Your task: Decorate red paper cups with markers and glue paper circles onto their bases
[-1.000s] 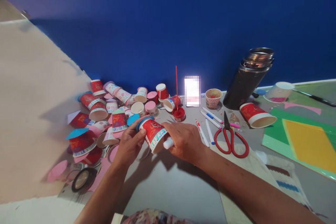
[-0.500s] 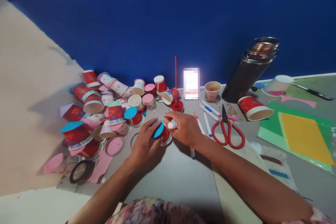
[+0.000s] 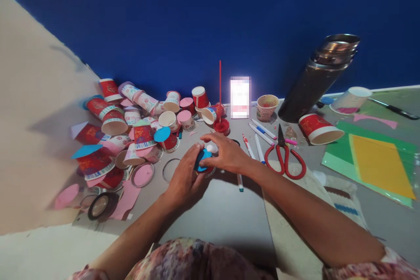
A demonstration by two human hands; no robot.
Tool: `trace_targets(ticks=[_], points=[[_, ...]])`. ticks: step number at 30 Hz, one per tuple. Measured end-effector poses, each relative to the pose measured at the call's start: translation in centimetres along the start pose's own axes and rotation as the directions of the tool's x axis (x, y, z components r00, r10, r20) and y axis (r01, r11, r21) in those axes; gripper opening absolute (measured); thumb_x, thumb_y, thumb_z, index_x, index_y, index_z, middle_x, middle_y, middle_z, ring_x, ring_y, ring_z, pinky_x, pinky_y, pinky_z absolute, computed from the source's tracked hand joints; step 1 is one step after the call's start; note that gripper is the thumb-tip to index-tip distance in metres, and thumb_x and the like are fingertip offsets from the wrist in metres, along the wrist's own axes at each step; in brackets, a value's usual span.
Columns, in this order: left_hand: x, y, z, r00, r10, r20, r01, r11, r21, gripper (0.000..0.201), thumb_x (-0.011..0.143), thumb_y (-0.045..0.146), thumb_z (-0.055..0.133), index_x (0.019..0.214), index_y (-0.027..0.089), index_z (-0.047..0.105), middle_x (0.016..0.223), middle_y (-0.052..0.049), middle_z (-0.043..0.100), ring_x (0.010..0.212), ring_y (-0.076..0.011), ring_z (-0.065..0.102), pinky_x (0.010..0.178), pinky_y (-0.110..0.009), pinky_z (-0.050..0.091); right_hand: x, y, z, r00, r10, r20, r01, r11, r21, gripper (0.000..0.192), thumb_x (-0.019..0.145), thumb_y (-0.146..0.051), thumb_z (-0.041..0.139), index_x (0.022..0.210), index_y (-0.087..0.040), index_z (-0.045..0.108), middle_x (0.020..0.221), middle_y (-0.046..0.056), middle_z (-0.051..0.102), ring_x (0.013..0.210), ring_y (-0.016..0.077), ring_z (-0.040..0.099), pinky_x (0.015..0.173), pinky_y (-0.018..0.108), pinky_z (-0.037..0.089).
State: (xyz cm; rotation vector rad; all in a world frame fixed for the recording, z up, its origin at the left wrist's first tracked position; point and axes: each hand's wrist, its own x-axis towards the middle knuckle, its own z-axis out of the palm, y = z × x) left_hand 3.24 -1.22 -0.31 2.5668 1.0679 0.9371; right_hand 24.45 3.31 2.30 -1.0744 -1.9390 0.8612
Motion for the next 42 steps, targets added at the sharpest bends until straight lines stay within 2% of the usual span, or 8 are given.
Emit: trace_targets(ticks=[7, 12, 18, 21, 26, 32, 35, 42], points=[[-0.5, 0.2, -0.8, 0.999, -0.048, 0.016, 0.050, 0.994, -0.097, 0.083, 0.100, 0.027, 0.062, 0.168, 0.027, 0.015, 0.168, -0.020, 0.037, 0.159, -0.0362, 0.033, 0.126, -0.059, 0.035, 0.0, 0.4, 0.0, 1.000, -0.009, 0.025, 0.010, 0.999, -0.033, 0.060, 0.074, -0.032, 0.088, 0.129, -0.024, 0.067, 0.131, 0.009, 0.071, 0.120, 0.0288, 0.068, 0.102, 0.046, 0.053], [-1.0, 0.0, -1.0, 0.939, -0.319, -0.127, 0.278, 0.924, -0.264, 0.061, 0.101, 0.034, 0.061, 0.159, 0.030, 0.040, 0.161, -0.016, 0.046, 0.146, -0.0316, 0.049, 0.117, -0.051, 0.047, -0.1, 0.8, 0.1, 0.999, -0.029, 0.041, 0.030, 0.999, -0.040, 0.058, 0.077, -0.034, 0.088, 0.129, -0.025, 0.066, 0.133, 0.010, 0.071, 0.122, 0.0288, 0.067, 0.102, 0.046, 0.052], [-0.6, 0.2, -1.1, 0.908, -0.404, -0.114, 0.353, 0.882, -0.314, 0.046, 0.096, 0.035, 0.069, 0.141, 0.030, 0.064, 0.150, -0.012, 0.058, 0.141, -0.0322, 0.053, 0.119, -0.052, 0.043, -0.1, 1.2, 0.4, 0.998, -0.049, 0.035, 0.050, 0.998, -0.028, 0.057, 0.077, -0.038, 0.088, 0.129, -0.025, 0.066, 0.131, 0.010, 0.071, 0.120, 0.0291, 0.068, 0.102, 0.046, 0.053], [-0.3, 0.6, -1.3, 0.876, -0.465, -0.130, 0.387, 0.837, -0.388, 0.040, 0.094, 0.035, 0.070, 0.133, 0.027, 0.068, 0.139, -0.012, 0.064, 0.127, -0.0295, 0.061, 0.108, -0.045, 0.049, -0.1, 1.2, 0.4, 0.997, -0.070, 0.032, 0.071, 0.997, -0.025, 0.055, 0.078, -0.039, 0.087, 0.128, -0.026, 0.067, 0.129, 0.009, 0.072, 0.119, 0.0292, 0.069, 0.101, 0.046, 0.054], [0.2, 1.1, -1.1, 0.732, -0.678, -0.063, 0.530, 0.625, -0.573, 0.032, 0.093, 0.038, 0.070, 0.120, 0.023, 0.070, 0.092, -0.003, 0.067, 0.080, -0.0178, 0.061, 0.074, -0.029, 0.048, -0.1, 1.4, 0.4, 0.996, -0.090, 0.022, 0.090, 0.995, -0.034, 0.051, 0.080, -0.040, 0.087, 0.126, -0.027, 0.069, 0.126, 0.009, 0.073, 0.117, 0.0292, 0.070, 0.099, 0.046, 0.055], [1.7, 1.0, -0.4, 0.602, -0.785, 0.148, 0.453, 0.183, -0.873, 0.032, 0.085, 0.046, 0.079, 0.101, 0.023, 0.065, 0.071, 0.006, 0.056, 0.062, -0.0108, 0.049, 0.058, -0.022, 0.038, -0.1, 1.9, 0.7, 0.989, -0.146, 0.013, 0.147, 0.989, -0.020, 0.050, 0.079, -0.039, 0.088, 0.124, -0.027, 0.071, 0.123, 0.009, 0.074, 0.114, 0.0285, 0.071, 0.099, 0.045, 0.056], [2.4, 0.5, -0.3, 0.576, -0.785, 0.227, 0.439, 0.064, -0.896, 0.038, 0.078, 0.049, 0.083, 0.082, 0.021, 0.057, 0.065, 0.007, 0.053, 0.056, -0.0095, 0.046, 0.055, -0.022, 0.037, -0.1, 2.0, 0.7, 0.987, -0.160, 0.014, 0.161, 0.986, -0.041, 0.049, 0.080, -0.040, 0.087, 0.125, -0.028, 0.072, 0.121, 0.009, 0.074, 0.112, 0.0284, 0.071, 0.097, 0.044, 0.057], [2.8, -0.2, -0.7, 0.575, -0.756, 0.313, 0.471, -0.007, -0.882, 0.050, 0.064, 0.051, 0.092, 0.071, 0.019, 0.055, 0.059, 0.007, 0.051, 0.051, -0.0083, 0.046, 0.052, -0.022, 0.038, -0.2, 1.8, 0.6, 0.985, -0.173, 0.027, 0.174, 0.984, -0.047, 0.045, 0.081, -0.038, 0.086, 0.124, -0.029, 0.073, 0.119, 0.008, 0.075, 0.109, 0.0281, 0.072, 0.096, 0.044, 0.058]])
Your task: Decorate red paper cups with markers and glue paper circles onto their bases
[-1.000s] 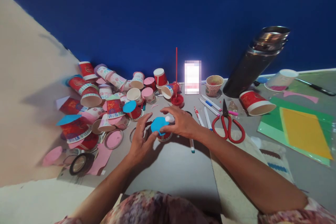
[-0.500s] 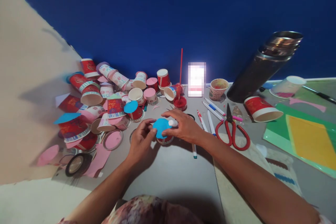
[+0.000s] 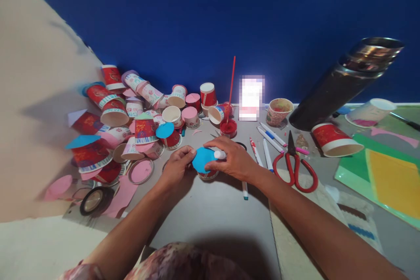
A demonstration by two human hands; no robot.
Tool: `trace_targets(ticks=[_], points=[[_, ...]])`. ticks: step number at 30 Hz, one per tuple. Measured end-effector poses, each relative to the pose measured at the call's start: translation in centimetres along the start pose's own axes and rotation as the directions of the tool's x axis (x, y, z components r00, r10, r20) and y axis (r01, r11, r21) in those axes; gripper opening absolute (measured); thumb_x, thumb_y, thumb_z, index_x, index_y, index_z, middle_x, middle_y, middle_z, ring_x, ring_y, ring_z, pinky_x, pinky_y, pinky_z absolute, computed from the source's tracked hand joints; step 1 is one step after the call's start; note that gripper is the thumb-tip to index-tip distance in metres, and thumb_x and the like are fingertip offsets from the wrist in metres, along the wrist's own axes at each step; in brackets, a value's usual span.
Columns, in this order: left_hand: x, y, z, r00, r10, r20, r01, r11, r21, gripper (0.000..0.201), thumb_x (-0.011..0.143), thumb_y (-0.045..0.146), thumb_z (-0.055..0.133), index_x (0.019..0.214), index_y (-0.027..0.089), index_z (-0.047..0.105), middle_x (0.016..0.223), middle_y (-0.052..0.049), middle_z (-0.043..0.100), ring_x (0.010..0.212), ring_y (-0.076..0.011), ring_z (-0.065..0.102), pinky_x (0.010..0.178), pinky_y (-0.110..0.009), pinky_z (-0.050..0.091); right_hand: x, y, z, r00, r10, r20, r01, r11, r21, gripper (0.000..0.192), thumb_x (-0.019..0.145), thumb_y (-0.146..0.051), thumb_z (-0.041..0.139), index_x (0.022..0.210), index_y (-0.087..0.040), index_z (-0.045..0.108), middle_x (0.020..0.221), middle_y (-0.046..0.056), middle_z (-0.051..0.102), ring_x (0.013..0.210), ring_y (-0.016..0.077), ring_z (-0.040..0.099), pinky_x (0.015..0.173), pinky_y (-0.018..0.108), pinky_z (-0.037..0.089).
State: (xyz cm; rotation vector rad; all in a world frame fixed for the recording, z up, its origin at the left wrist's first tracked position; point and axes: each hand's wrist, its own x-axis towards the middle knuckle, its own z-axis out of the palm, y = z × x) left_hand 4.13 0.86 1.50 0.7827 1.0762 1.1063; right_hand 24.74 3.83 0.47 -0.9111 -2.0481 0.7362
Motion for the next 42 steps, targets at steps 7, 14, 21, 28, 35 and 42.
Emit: trace_targets(ticks=[7, 14, 21, 28, 35, 42], points=[[0.0, 0.3, -0.1, 0.998, -0.047, 0.030, 0.047, 0.999, 0.000, 0.049, 0.065, 0.052, 0.091, 0.070, 0.019, 0.054, 0.057, 0.006, 0.051, 0.050, -0.0090, 0.047, 0.050, -0.022, 0.038, 0.0, -0.1, -0.1, 0.999, 0.026, 0.019, -0.027, 0.999, 0.039, 0.042, 0.082, -0.040, 0.085, 0.120, -0.027, 0.072, 0.119, 0.008, 0.075, 0.110, 0.0270, 0.071, 0.097, 0.044, 0.056], [0.0, 0.0, -0.2, 0.999, -0.020, 0.026, 0.020, 1.000, 0.002, 0.052, 0.064, 0.053, 0.092, 0.073, 0.019, 0.054, 0.060, 0.006, 0.051, 0.053, -0.0090, 0.047, 0.052, -0.022, 0.039, 0.0, -0.2, 0.0, 0.998, 0.049, 0.035, -0.051, 0.997, 0.052, 0.041, 0.082, -0.041, 0.085, 0.119, -0.028, 0.073, 0.118, 0.007, 0.075, 0.109, 0.0270, 0.071, 0.096, 0.044, 0.056], [-1.1, -0.1, -1.2, 0.994, 0.101, 0.042, -0.105, 0.989, 0.102, 0.046, 0.077, 0.045, 0.089, 0.105, 0.025, 0.058, 0.072, 0.009, 0.055, 0.063, -0.0081, 0.050, 0.061, -0.020, 0.041, 0.1, -0.5, -0.1, 0.996, 0.075, 0.042, -0.078, 0.995, 0.066, 0.040, 0.083, -0.041, 0.085, 0.118, -0.026, 0.072, 0.117, 0.007, 0.075, 0.107, 0.0270, 0.070, 0.095, 0.043, 0.053], [-0.4, -0.1, -2.2, 0.978, 0.101, 0.185, -0.139, 0.969, 0.207, 0.059, 0.073, 0.042, 0.091, 0.120, 0.024, 0.060, 0.075, 0.008, 0.055, 0.065, -0.0099, 0.053, 0.062, -0.023, 0.042, 0.0, -0.4, -0.1, 0.991, 0.116, 0.060, -0.122, 0.988, 0.097, 0.043, 0.081, -0.043, 0.086, 0.119, -0.027, 0.073, 0.118, 0.006, 0.074, 0.108, 0.0279, 0.069, 0.095, 0.042, 0.052], [-0.8, 0.1, -2.1, 0.968, 0.217, 0.128, -0.247, 0.918, 0.311, 0.054, 0.074, 0.034, 0.088, 0.125, 0.023, 0.073, 0.083, 0.004, 0.053, 0.072, -0.0106, 0.053, 0.066, -0.024, 0.047, 0.1, -0.3, 0.1, 0.990, 0.120, 0.069, -0.128, 0.985, 0.119, 0.043, 0.081, -0.043, 0.085, 0.119, -0.026, 0.072, 0.118, 0.007, 0.074, 0.109, 0.0274, 0.068, 0.097, 0.042, 0.050], [-0.9, -0.1, -2.2, 0.937, 0.318, 0.144, -0.347, 0.810, 0.473, 0.051, 0.069, 0.028, 0.090, 0.120, 0.025, 0.080, 0.096, -0.001, 0.059, 0.082, -0.0148, 0.059, 0.074, -0.029, 0.051, 0.2, -0.3, 0.0, 0.988, 0.135, 0.078, -0.144, 0.983, 0.118, 0.042, 0.082, -0.043, 0.085, 0.119, -0.026, 0.073, 0.117, 0.006, 0.075, 0.108, 0.0267, 0.068, 0.096, 0.041, 0.050]])
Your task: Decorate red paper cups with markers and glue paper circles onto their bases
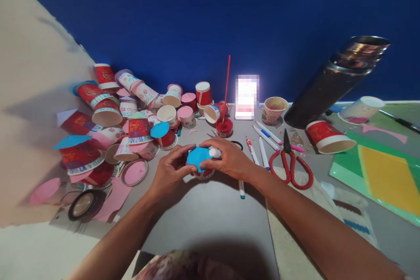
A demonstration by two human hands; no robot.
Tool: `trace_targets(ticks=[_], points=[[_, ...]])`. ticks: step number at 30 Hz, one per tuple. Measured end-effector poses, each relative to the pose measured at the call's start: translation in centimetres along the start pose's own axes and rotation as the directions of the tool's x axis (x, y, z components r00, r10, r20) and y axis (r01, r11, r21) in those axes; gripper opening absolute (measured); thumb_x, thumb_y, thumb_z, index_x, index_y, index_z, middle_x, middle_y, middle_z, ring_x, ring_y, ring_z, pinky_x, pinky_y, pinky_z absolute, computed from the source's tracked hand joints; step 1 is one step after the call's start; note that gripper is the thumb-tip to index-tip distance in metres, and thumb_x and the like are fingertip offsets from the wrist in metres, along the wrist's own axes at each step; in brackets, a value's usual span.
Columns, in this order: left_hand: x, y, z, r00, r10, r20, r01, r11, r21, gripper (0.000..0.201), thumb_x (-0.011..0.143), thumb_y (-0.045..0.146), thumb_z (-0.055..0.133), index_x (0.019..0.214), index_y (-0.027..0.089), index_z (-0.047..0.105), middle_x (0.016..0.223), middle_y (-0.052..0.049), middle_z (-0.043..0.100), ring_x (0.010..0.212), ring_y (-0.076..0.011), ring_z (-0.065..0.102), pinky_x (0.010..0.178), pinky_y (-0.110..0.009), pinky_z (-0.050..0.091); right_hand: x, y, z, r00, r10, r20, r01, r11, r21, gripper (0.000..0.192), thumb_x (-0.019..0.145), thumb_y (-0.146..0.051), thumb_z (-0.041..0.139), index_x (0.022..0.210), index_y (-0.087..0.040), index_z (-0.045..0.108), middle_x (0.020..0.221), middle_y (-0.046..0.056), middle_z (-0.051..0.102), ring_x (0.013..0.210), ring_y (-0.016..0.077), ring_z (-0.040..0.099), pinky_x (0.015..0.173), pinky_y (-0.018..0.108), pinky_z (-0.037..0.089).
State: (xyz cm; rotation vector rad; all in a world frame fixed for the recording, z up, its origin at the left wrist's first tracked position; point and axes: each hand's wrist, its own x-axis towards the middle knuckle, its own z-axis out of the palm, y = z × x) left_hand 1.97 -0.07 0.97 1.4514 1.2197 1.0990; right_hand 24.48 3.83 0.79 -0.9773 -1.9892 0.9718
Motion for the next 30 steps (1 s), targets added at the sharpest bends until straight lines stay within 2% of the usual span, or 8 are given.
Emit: trace_targets(ticks=[9, 19, 22, 24, 25, 26, 28, 30], points=[[-0.3, 0.1, 0.3, 1.000, 0.021, 0.002, -0.021, 0.997, 0.071, 0.056, 0.075, 0.032, 0.087, 0.130, 0.028, 0.075, 0.108, -0.004, 0.063, 0.092, -0.0188, 0.062, 0.082, -0.033, 0.054, 0.1, -0.1, 0.0, 1.000, 0.026, -0.016, -0.026, 0.999, 0.036, 0.043, 0.080, -0.045, 0.084, 0.117, -0.026, 0.074, 0.118, 0.006, 0.075, 0.109, 0.0271, 0.069, 0.097, 0.040, 0.050], [-0.6, 0.3, 0.6, 0.999, 0.045, -0.013, -0.042, 0.981, 0.188, 0.053, 0.077, 0.034, 0.085, 0.129, 0.031, 0.076, 0.098, -0.001, 0.059, 0.086, -0.0170, 0.060, 0.075, -0.030, 0.052, 0.2, -0.5, -0.1, 0.996, 0.087, -0.015, -0.085, 0.990, 0.108, 0.045, 0.075, -0.042, 0.086, 0.115, -0.024, 0.075, 0.118, 0.006, 0.076, 0.110, 0.0262, 0.068, 0.097, 0.040, 0.051], [-0.6, 0.4, 0.7, 0.999, 0.041, -0.030, -0.034, 0.974, 0.226, 0.053, 0.078, 0.033, 0.084, 0.130, 0.030, 0.076, 0.098, -0.002, 0.060, 0.088, -0.0178, 0.061, 0.076, -0.031, 0.052, 0.4, -0.4, -0.8, 0.982, 0.186, -0.038, -0.175, 0.966, 0.187, 0.047, 0.073, -0.046, 0.086, 0.112, -0.024, 0.075, 0.114, 0.006, 0.076, 0.099, 0.0241, 0.070, 0.082, 0.035, 0.054], [-0.6, 0.5, 0.7, 0.999, 0.037, -0.039, -0.026, 0.970, 0.240, 0.053, 0.078, 0.031, 0.083, 0.131, 0.029, 0.076, 0.102, -0.002, 0.062, 0.091, -0.0187, 0.062, 0.078, -0.031, 0.053, 0.5, -0.3, -1.4, 0.950, 0.299, -0.091, -0.270, 0.931, 0.245, 0.040, 0.076, -0.054, 0.082, 0.097, -0.021, 0.075, 0.088, 0.004, 0.075, 0.072, 0.0175, 0.064, 0.062, 0.029, 0.049], [-0.6, 0.5, 0.8, 0.999, 0.034, -0.038, -0.024, 0.970, 0.241, 0.053, 0.078, 0.031, 0.083, 0.131, 0.029, 0.075, 0.104, -0.003, 0.063, 0.093, -0.0190, 0.062, 0.078, -0.032, 0.053, 0.5, -0.2, -1.6, 0.930, 0.354, -0.094, -0.317, 0.907, 0.277, 0.041, 0.078, -0.059, 0.079, 0.088, -0.020, 0.073, 0.072, 0.001, 0.068, 0.059, 0.0138, 0.056, 0.053, 0.027, 0.042], [-0.7, 0.5, 0.8, 0.999, 0.033, -0.038, -0.023, 0.971, 0.236, 0.053, 0.078, 0.031, 0.083, 0.131, 0.029, 0.075, 0.105, -0.003, 0.064, 0.093, -0.0191, 0.063, 0.079, -0.032, 0.053, 0.5, -0.1, -1.8, 0.915, 0.399, -0.062, -0.361, 0.877, 0.316, 0.045, 0.079, -0.064, 0.077, 0.079, -0.019, 0.070, 0.059, -0.002, 0.059, 0.050, 0.0108, 0.046, 0.048, 0.025, 0.034], [-0.7, 0.6, 0.8, 0.999, 0.030, -0.039, -0.021, 0.975, 0.221, 0.054, 0.078, 0.032, 0.084, 0.130, 0.028, 0.076, 0.106, -0.004, 0.065, 0.094, -0.0194, 0.063, 0.079, -0.032, 0.054, 0.4, 0.0, -2.0, 0.895, 0.437, 0.093, -0.436, 0.806, 0.400, 0.053, 0.076, -0.070, 0.077, 0.071, -0.019, 0.064, 0.048, -0.007, 0.045, 0.043, 0.0074, 0.033, 0.042, 0.024, 0.024], [-0.7, 0.6, 0.8, 0.999, 0.031, -0.043, -0.021, 0.978, 0.209, 0.054, 0.076, 0.033, 0.085, 0.129, 0.027, 0.076, 0.105, -0.004, 0.064, 0.093, -0.0196, 0.064, 0.079, -0.031, 0.054, 0.3, 0.1, -1.9, 0.874, 0.417, 0.251, -0.486, 0.736, 0.471, 0.056, 0.070, -0.071, 0.082, 0.072, -0.018, 0.064, 0.052, -0.005, 0.050, 0.042, 0.0058, 0.031, 0.041, 0.023, 0.022]])
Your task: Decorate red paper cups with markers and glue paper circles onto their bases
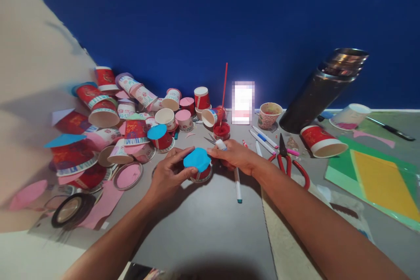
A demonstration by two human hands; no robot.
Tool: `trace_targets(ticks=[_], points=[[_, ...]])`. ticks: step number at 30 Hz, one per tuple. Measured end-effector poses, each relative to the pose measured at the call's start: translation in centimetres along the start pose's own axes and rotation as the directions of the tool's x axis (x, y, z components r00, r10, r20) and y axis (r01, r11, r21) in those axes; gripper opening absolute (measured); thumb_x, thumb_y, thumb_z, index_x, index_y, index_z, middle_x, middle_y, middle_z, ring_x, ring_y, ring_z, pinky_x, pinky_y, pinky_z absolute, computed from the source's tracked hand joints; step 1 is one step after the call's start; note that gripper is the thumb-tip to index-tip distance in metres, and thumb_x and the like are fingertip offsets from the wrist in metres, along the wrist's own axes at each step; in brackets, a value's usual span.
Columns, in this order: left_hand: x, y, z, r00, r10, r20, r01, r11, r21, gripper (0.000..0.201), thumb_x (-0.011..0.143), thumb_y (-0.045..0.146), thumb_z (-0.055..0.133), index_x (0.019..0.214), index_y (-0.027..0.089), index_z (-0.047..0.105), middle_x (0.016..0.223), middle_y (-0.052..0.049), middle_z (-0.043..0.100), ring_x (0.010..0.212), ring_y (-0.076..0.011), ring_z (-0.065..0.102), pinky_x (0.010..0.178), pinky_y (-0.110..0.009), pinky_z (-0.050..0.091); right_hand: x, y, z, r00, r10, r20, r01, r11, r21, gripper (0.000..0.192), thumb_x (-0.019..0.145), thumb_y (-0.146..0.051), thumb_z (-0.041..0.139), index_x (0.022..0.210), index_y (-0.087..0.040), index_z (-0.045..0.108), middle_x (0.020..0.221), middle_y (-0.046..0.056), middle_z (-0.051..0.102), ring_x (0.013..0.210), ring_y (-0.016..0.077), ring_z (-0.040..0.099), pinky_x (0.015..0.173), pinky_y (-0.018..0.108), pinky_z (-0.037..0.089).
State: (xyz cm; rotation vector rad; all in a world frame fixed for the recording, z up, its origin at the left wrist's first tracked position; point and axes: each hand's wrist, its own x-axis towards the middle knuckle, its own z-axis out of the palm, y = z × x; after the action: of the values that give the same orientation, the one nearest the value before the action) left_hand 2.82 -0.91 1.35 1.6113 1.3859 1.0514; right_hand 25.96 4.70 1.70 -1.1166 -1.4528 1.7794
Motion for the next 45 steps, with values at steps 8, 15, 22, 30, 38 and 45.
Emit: trace_targets(ticks=[8, 15, 22, 30, 38, 45], points=[[0.0, -0.3, 0.2, 1.000, 0.006, -0.010, -0.007, 0.999, -0.041, 0.054, 0.076, 0.034, 0.086, 0.128, 0.026, 0.077, 0.105, -0.005, 0.064, 0.091, -0.0198, 0.063, 0.078, -0.033, 0.053, 0.4, 0.8, 0.6, 0.991, 0.061, 0.121, -0.091, 0.963, 0.255, 0.053, 0.062, -0.053, 0.097, 0.073, -0.018, 0.059, 0.061, -0.007, 0.050, 0.046, 0.0037, 0.034, 0.042, 0.018, 0.024], [0.1, -0.5, 0.2, 1.000, 0.013, -0.008, -0.013, 0.998, -0.060, 0.053, 0.076, 0.035, 0.087, 0.128, 0.029, 0.078, 0.104, -0.004, 0.063, 0.090, -0.0198, 0.062, 0.077, -0.034, 0.053, 0.6, 1.2, 0.6, 0.988, 0.056, 0.143, -0.095, 0.955, 0.281, 0.055, 0.062, -0.056, 0.096, 0.072, -0.018, 0.057, 0.063, -0.005, 0.055, 0.049, 0.0044, 0.038, 0.042, 0.017, 0.025], [0.1, -0.6, 0.2, 1.000, 0.014, -0.005, -0.015, 0.998, -0.068, 0.053, 0.075, 0.035, 0.088, 0.126, 0.027, 0.078, 0.102, -0.004, 0.064, 0.089, -0.0185, 0.062, 0.075, -0.030, 0.053, 0.6, 1.4, 0.2, 0.987, 0.002, 0.162, -0.031, 0.984, 0.174, 0.049, 0.059, -0.047, 0.099, 0.076, -0.018, 0.064, 0.058, -0.006, 0.056, 0.047, 0.0054, 0.042, 0.042, 0.019, 0.028], [0.1, -0.3, 0.1, 1.000, 0.014, -0.001, -0.014, 0.997, -0.070, 0.052, 0.075, 0.033, 0.086, 0.126, 0.027, 0.078, 0.101, -0.004, 0.064, 0.087, -0.0181, 0.062, 0.074, -0.030, 0.054, 0.4, 0.9, 0.1, 0.990, 0.021, 0.140, -0.032, 0.997, 0.075, 0.048, 0.058, -0.046, 0.099, 0.081, -0.018, 0.067, 0.065, -0.005, 0.060, 0.051, 0.0068, 0.045, 0.043, 0.020, 0.032], [0.0, -0.2, 0.2, 1.000, 0.004, 0.019, -0.002, 0.995, -0.102, 0.051, 0.076, 0.030, 0.085, 0.127, 0.027, 0.078, 0.102, -0.004, 0.063, 0.088, -0.0179, 0.062, 0.075, -0.031, 0.053, 0.7, 0.9, 1.4, 0.997, 0.078, 0.022, -0.081, 0.971, 0.225, 0.058, 0.063, -0.066, 0.092, 0.076, -0.021, 0.056, 0.049, -0.011, 0.041, 0.043, 0.0052, 0.030, 0.041, 0.018, 0.022], [0.0, -0.1, 0.4, 0.999, 0.031, -0.010, -0.031, 0.996, -0.084, 0.054, 0.076, 0.029, 0.084, 0.129, 0.028, 0.077, 0.099, -0.004, 0.062, 0.089, -0.0188, 0.061, 0.079, -0.033, 0.055, 1.4, 0.7, 1.9, 0.998, 0.061, -0.023, -0.054, 0.975, 0.216, 0.059, 0.067, -0.068, 0.087, 0.073, -0.023, 0.050, 0.049, -0.012, 0.038, 0.042, 0.0046, 0.029, 0.040, 0.018, 0.021]])
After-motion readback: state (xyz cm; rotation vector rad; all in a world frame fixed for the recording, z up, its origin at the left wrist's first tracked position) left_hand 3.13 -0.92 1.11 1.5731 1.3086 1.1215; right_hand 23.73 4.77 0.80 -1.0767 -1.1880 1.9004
